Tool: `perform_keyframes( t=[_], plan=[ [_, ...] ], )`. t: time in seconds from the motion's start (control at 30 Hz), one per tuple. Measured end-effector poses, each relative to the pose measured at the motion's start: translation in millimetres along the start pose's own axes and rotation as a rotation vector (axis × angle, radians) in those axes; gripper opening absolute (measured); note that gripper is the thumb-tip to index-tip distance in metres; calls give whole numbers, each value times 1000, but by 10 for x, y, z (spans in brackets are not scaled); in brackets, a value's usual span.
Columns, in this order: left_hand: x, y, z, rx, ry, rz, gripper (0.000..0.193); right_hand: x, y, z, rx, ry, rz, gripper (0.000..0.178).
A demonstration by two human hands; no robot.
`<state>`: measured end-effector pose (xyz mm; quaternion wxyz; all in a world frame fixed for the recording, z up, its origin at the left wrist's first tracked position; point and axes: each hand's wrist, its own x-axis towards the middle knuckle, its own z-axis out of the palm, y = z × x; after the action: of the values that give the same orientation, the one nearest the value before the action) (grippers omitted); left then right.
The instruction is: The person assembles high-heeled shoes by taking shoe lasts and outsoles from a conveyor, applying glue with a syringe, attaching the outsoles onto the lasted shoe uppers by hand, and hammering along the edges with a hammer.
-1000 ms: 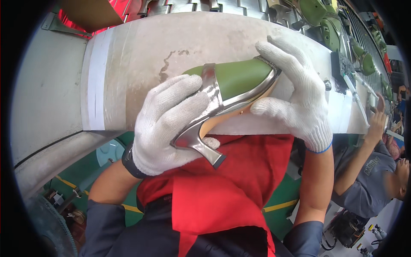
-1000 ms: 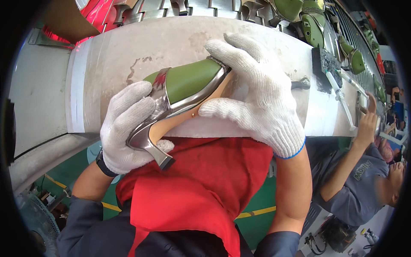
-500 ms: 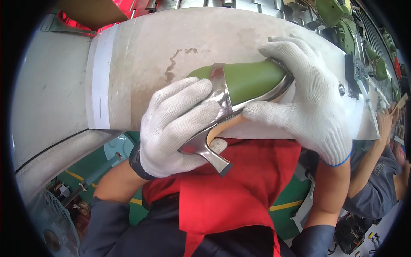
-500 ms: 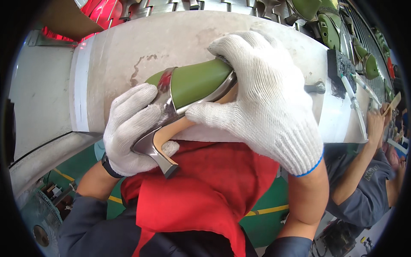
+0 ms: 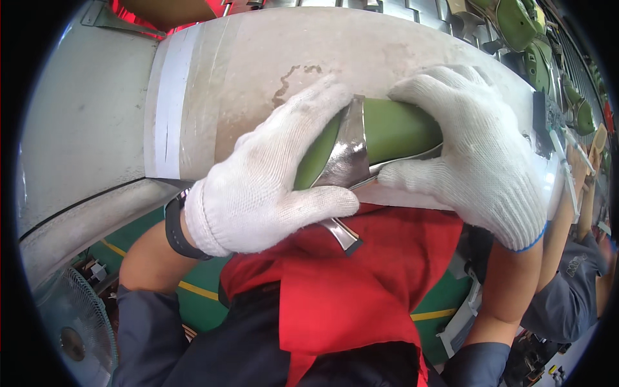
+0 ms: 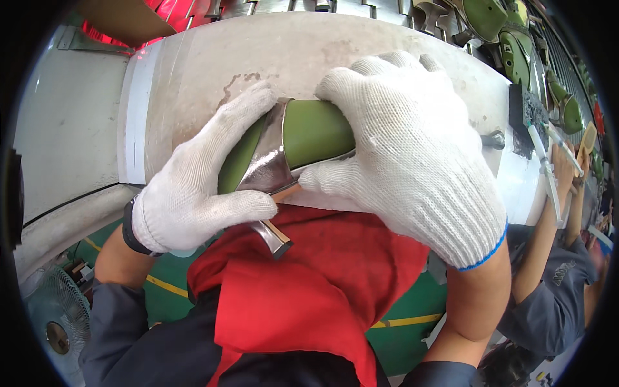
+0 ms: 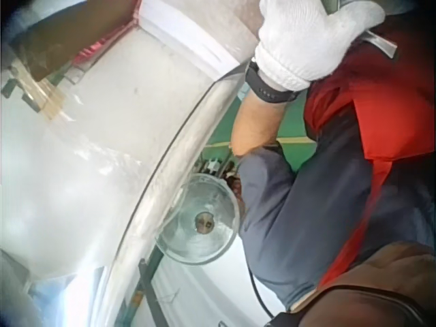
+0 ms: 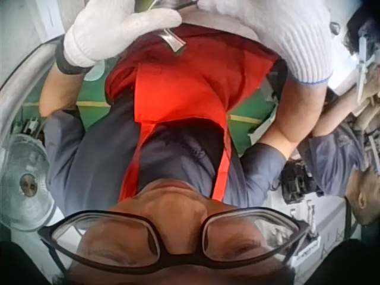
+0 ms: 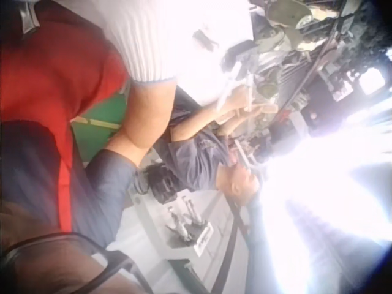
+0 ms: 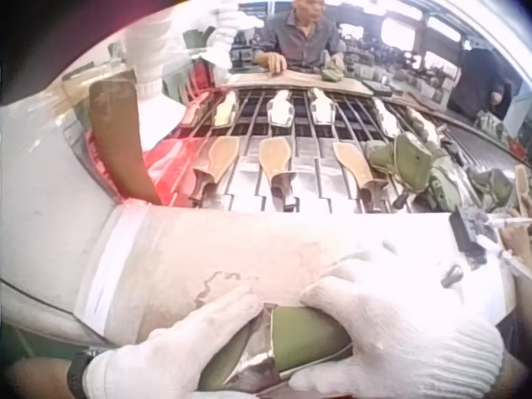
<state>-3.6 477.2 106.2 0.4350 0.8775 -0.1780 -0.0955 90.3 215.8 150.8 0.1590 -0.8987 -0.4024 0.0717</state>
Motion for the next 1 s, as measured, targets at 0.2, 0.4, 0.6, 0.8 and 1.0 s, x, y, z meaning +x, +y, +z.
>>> perform_keyframes(
  t=[0.2, 0.4, 0.6, 0.8, 1.0],
  plan=[
    [115, 214, 29, 5, -1, -159, 98, -30, 6, 33, -84, 25, 0, 63],
    [162, 273, 194, 104, 115, -122, 84, -27, -7, 11, -32, 50, -7, 61],
    [244, 285, 249, 144, 139, -79, 82, -197, 127, 161, -72, 384, -80, 70],
    [449, 395, 320, 388, 99, 56, 89, -908, 650, 389, 88, 773, 358, 42],
    [875, 536, 399, 334, -42, 143, 102, -1159, 714, 182, 65, 491, 246, 44]
  ],
)
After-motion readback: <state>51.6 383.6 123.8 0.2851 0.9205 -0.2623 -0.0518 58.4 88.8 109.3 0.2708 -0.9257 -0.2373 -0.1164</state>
